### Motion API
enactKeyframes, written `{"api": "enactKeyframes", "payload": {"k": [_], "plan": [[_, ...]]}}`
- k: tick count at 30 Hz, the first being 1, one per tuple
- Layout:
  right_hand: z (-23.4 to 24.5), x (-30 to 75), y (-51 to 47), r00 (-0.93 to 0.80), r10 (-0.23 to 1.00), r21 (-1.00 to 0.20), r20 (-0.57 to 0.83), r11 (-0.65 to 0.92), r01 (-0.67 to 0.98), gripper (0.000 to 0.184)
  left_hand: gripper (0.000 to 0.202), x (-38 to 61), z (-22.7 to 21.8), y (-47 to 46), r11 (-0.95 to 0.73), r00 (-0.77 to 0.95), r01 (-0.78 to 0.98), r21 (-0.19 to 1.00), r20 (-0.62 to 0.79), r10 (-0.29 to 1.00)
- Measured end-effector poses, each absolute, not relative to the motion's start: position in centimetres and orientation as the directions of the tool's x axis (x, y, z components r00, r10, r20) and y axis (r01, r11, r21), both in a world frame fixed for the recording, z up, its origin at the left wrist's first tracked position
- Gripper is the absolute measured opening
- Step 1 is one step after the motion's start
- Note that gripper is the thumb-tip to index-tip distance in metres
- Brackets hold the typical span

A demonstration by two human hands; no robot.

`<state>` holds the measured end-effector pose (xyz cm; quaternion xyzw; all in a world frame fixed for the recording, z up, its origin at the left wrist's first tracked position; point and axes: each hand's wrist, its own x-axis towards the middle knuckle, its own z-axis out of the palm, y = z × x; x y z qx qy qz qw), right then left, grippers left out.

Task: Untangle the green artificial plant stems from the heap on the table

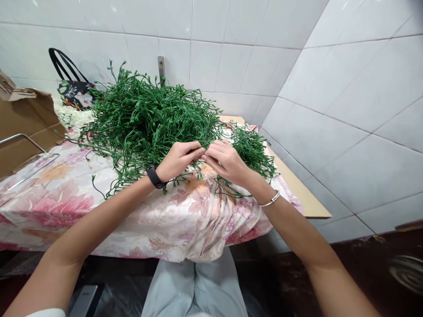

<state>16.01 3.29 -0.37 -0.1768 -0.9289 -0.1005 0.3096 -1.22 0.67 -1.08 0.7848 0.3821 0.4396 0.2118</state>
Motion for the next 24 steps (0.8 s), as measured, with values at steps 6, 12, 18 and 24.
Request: {"api": "enactKeyframes", "payload": {"k": [6,12,18,24], "plan": [[-0.8,15.0,2.7,-0.656,0.258,0.149,0.709,0.855,0.497,0.029,0.034,0.2,-1.5,0.3,-0.589,0.155,0.434,0.682,0.587,0.795],[-1.5,14.2,2.4,-0.655,0.115,0.401,0.747,0.707,0.582,0.031,0.037,0.8,-1.8,0.2,-0.597,0.028,0.428,0.679,0.650,0.759],[-1.8,13.9,2.5,-0.637,0.024,0.494,0.770,0.608,0.621,0.031,0.034,1.0,-1.6,-0.1,-0.607,0.020,0.493,0.623,0.690,0.724],[-1.7,13.9,2.6,-0.608,-0.084,0.530,0.790,0.594,0.606,0.027,0.036,1.3,-1.2,0.1,-0.582,-0.016,0.429,0.691,0.650,0.760]]}}
